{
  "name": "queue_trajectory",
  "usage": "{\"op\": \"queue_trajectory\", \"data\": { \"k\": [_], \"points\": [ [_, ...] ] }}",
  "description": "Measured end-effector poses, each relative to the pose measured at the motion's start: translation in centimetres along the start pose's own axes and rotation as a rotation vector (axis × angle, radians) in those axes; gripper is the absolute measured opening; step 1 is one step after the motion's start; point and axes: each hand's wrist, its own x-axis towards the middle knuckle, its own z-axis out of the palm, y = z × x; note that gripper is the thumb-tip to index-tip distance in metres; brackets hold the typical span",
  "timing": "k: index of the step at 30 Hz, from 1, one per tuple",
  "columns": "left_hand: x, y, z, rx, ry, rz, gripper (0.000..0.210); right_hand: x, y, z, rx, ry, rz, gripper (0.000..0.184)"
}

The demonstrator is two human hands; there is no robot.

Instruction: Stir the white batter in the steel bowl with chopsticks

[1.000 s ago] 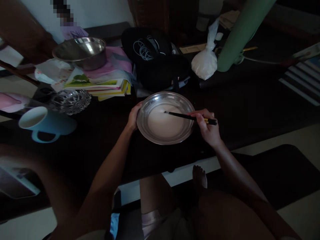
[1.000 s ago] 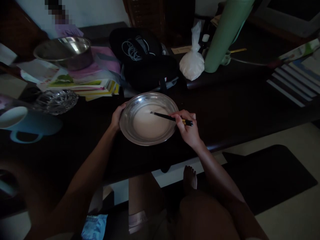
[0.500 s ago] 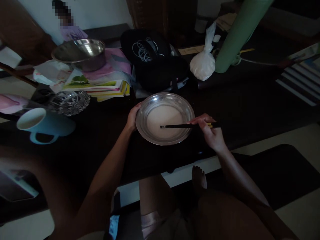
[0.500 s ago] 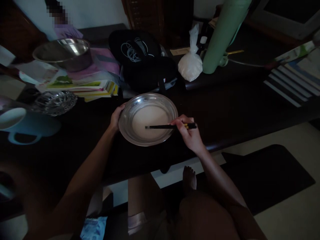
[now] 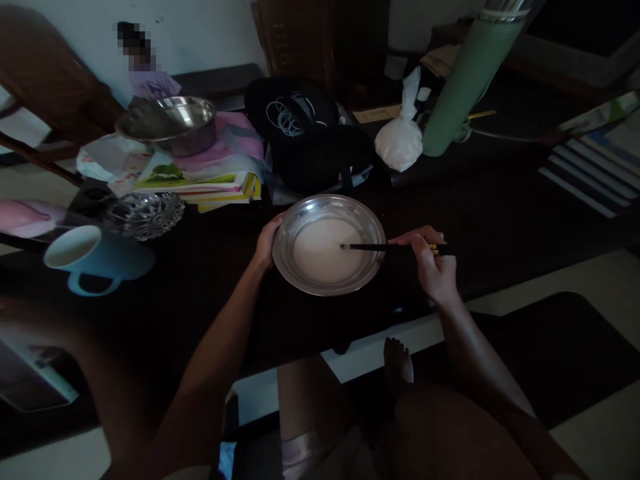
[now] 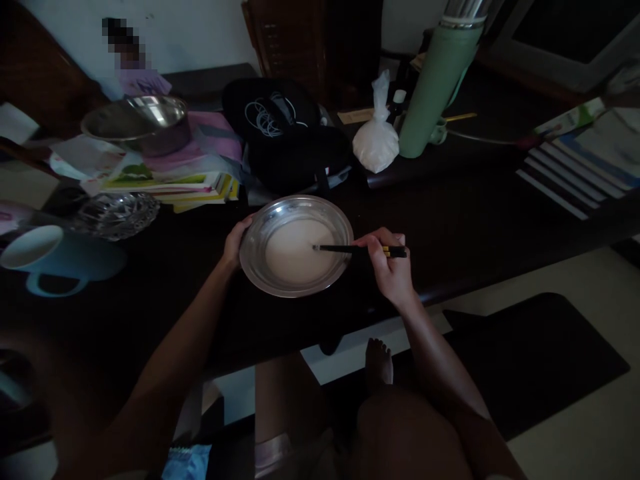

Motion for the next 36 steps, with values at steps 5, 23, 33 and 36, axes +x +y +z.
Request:
{"op": "queue_trajectory", "data": {
  "k": [5,23,33,36],
  "points": [
    [0.2,-0.1,-0.2,-0.009,-0.017,0.01,0.029,-0.6,-0.4,0.1,0.197,-0.118,0.089,0.036],
    [0.2,-0.2,-0.3,0.034,-0.044,0.018,0.033,-0.2,0.0,-0.5,-0.064,-0.037,-0.016,0.037],
    [0.2,-0.2,-0.4,0.027,-0.03,0.003,0.035,-0.9,-0.5,1.8,0.127,-0.227,-0.02,0.034],
    [0.2,-0.3,-0.5,0.023,-0.04,0.008,0.035,-0.6,-0.4,3.2,0.067,-0.242,-0.074,0.031]
  ]
}}
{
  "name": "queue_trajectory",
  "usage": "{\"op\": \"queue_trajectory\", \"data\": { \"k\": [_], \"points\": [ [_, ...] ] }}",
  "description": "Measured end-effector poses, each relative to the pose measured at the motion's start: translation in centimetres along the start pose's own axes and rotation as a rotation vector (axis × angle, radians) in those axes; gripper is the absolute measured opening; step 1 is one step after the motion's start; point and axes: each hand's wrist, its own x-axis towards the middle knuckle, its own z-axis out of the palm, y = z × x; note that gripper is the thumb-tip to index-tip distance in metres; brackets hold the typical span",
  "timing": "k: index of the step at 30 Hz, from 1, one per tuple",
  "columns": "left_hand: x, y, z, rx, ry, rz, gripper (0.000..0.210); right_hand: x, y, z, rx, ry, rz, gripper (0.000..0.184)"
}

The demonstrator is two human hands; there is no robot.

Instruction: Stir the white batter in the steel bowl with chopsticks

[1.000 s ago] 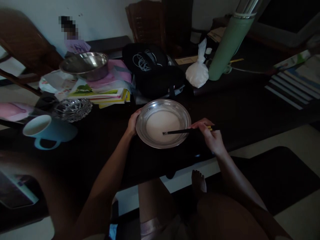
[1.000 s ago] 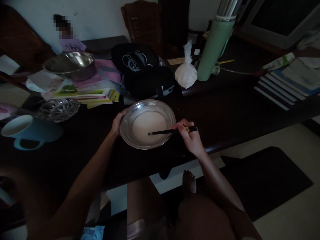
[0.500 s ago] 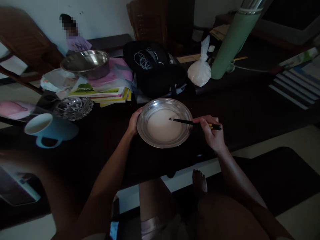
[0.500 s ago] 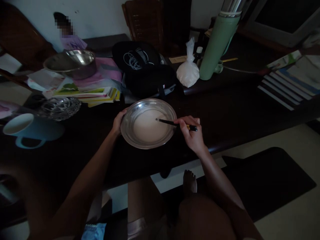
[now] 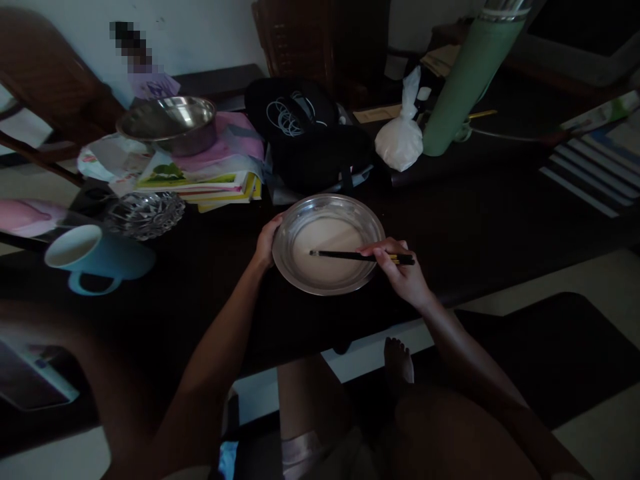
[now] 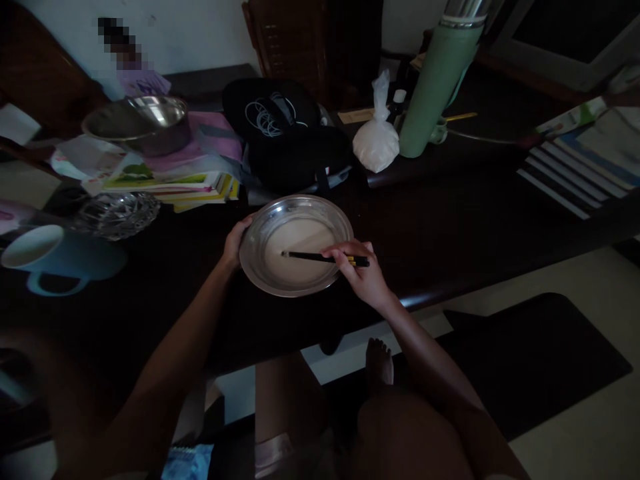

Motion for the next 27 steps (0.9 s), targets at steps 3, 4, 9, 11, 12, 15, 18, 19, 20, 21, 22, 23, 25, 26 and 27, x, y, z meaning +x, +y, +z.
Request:
{"op": "queue_trajectory", "data": {
  "k": [3,4,9,11,12,15,18,19,20,21,22,23,25,26,27],
  "points": [
    [-0.1,0.0,0.1,-0.003,-0.011,0.009,0.035,0.5,0.4,0.2,-0.069,0.035,-0.023,0.028],
    [-0.1,0.1,0.2,-0.005,-0.01,0.01,0.035,0.5,0.5,0.0,-0.097,0.054,-0.027,0.028],
    [-0.3,0.3,0.4,-0.009,-0.007,0.018,0.035,0.0,0.4,-2.3,-0.192,0.169,0.005,0.033],
    [-0.3,0.3,0.4,-0.008,-0.01,0.024,0.034,-0.4,0.3,-3.2,-0.168,0.222,0.047,0.037],
    [-0.3,0.3,0.4,-0.006,-0.011,0.025,0.033,-0.6,0.3,-3.5,-0.139,0.24,0.068,0.038],
    [-0.2,0.2,0.4,-0.002,-0.009,0.025,0.034,-1.1,0.4,-3.9,-0.014,0.22,0.117,0.04],
    [-0.2,0.2,0.3,-0.005,-0.007,0.03,0.033,-1.1,0.0,-3.1,0.054,0.122,0.111,0.039],
    [-0.2,0.2,0.3,-0.007,-0.006,0.03,0.032,-1.0,-0.1,-2.6,0.057,0.092,0.096,0.039],
    [-0.1,0.2,0.3,-0.011,-0.002,0.025,0.031,-0.9,-0.3,-2.1,0.053,0.067,0.08,0.038],
    [-0.1,0.2,0.3,-0.015,0.004,0.019,0.03,-0.6,-0.4,-1.5,0.044,0.044,0.062,0.037],
    [0.0,0.1,0.3,-0.017,0.014,0.011,0.029,-0.4,-0.4,-1.0,0.032,0.026,0.047,0.035],
    [0.0,0.1,0.3,-0.018,0.022,0.003,0.029,-0.1,-0.4,-0.5,0.015,0.014,0.033,0.035],
    [0.1,0.1,0.3,-0.011,0.022,0.0,0.03,0.4,-0.2,0.0,-0.027,0.003,0.019,0.034],
    [0.1,0.1,0.3,-0.004,0.013,0.005,0.031,0.7,0.0,0.0,-0.052,0.011,0.017,0.034],
    [0.2,0.1,0.3,0.003,0.003,0.012,0.032,0.9,0.2,-0.1,-0.078,0.026,0.017,0.034]
  ]
}}
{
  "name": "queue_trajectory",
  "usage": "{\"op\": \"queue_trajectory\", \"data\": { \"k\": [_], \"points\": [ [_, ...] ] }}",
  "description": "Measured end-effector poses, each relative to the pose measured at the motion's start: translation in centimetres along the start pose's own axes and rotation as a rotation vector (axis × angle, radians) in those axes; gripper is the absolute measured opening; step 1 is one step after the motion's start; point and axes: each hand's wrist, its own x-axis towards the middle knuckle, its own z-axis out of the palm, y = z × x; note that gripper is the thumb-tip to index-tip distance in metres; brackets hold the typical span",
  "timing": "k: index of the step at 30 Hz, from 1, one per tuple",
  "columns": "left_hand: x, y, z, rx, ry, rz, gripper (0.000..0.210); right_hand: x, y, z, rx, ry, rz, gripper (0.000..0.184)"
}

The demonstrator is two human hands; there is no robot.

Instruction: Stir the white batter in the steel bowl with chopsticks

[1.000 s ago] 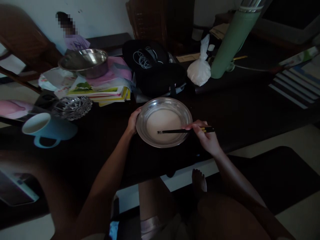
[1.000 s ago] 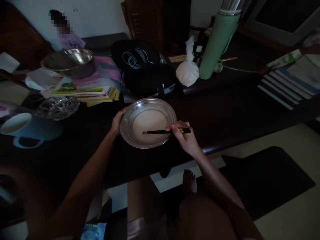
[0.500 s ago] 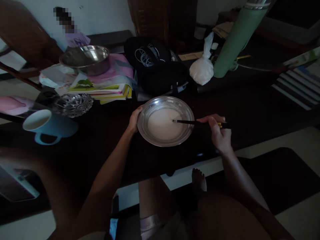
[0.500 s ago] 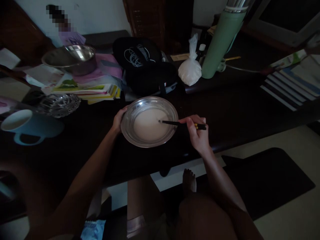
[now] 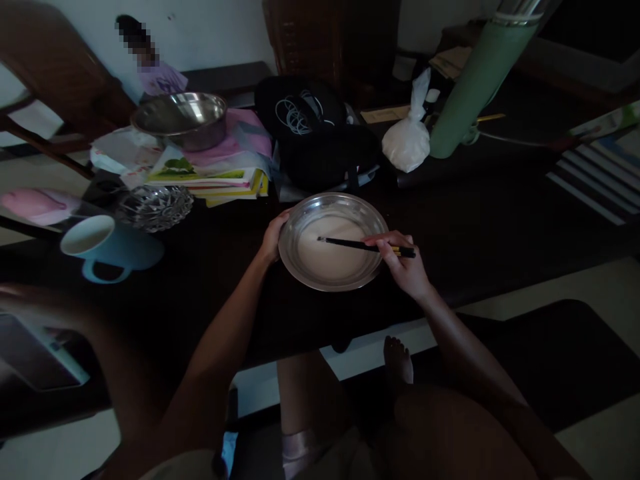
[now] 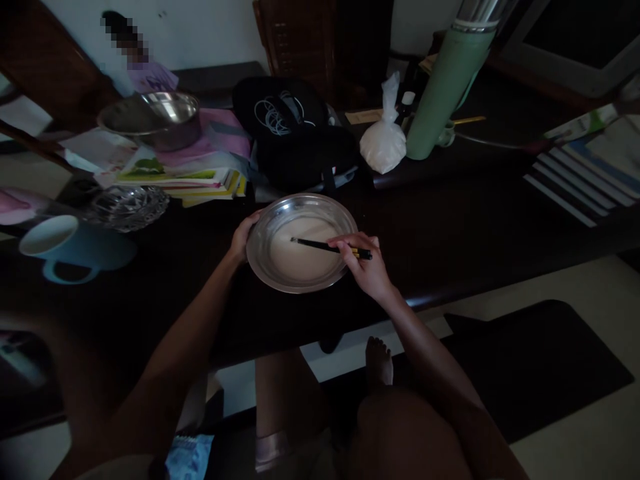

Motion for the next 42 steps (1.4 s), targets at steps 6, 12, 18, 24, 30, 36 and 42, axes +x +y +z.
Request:
{"op": "queue_trajectory", "data": {
  "k": [6,12,18,24,30,36,42],
  "points": [
    [0.0,0.2,0.1,0.012,-0.036,0.009,0.036,-0.2,0.9,-2.8,-0.05,0.175,0.068,0.039],
    [0.0,0.2,0.1,0.022,-0.063,0.026,0.037,-1.1,0.0,-3.0,0.171,0.144,0.114,0.041],
    [0.3,0.0,0.0,-0.012,-0.056,0.016,0.033,-0.6,-0.3,-1.2,0.099,-0.014,0.026,0.035],
    [0.4,-0.1,0.0,-0.052,-0.037,0.003,0.029,-0.3,0.3,-2.9,-0.082,0.049,0.022,0.037],
    [0.4,-0.2,0.0,-0.043,-0.067,0.017,0.035,-1.3,0.3,-4.7,-0.007,0.092,0.08,0.042],
    [0.3,-0.2,-0.2,-0.026,-0.075,0.016,0.035,-1.1,-0.5,-3.0,0.074,-0.003,0.038,0.039],
    [0.4,-0.2,-0.2,-0.023,-0.073,0.017,0.035,0.7,-0.4,-0.3,0.066,-0.08,0.017,0.045]
  ]
}}
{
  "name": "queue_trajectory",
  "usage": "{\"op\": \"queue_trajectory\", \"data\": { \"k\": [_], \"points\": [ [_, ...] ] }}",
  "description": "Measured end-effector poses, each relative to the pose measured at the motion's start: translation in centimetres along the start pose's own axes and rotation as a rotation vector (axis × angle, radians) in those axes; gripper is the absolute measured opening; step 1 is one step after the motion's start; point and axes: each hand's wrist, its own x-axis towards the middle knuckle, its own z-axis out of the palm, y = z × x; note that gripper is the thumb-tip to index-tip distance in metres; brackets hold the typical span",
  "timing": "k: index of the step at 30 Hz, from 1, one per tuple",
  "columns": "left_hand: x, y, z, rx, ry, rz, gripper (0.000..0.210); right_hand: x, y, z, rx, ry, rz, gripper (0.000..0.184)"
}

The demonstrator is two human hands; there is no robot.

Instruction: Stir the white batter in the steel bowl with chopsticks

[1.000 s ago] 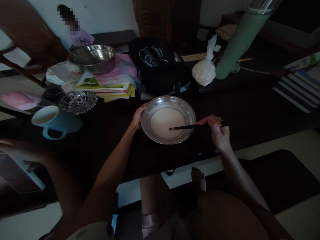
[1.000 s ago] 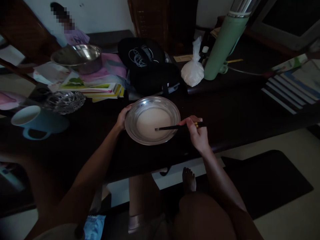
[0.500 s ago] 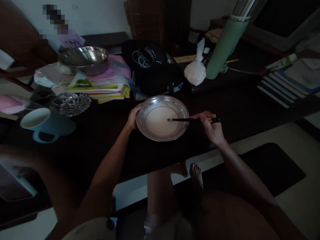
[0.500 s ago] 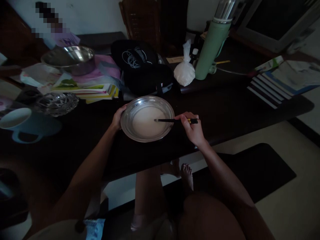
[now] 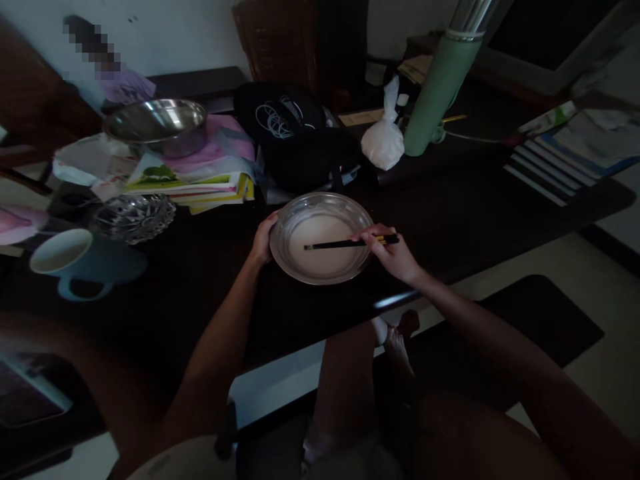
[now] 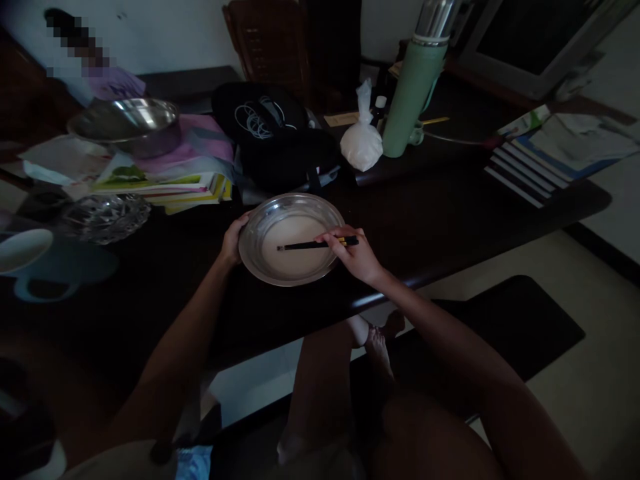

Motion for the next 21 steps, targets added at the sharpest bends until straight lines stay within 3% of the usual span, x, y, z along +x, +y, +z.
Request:
{"op": "queue_trajectory", "data": {
  "k": [4,11,15,21],
  "points": [
    [0.1,-0.1,-0.1,0.0,-0.008,0.0,0.035,0.8,0.8,-0.7,-0.09,0.078,0.003,0.047],
    [0.2,-0.1,0.1,-0.032,0.024,-0.013,0.031,-0.9,0.7,-4.5,-0.082,0.206,0.075,0.048],
    [0.1,0.0,0.1,-0.034,0.013,-0.011,0.031,-2.0,-0.3,-4.7,0.053,0.125,0.126,0.042],
    [-0.3,0.2,0.2,-0.033,-0.041,0.007,0.035,-1.9,-0.3,-2.5,0.185,-0.066,0.075,0.037]
  ]
}}
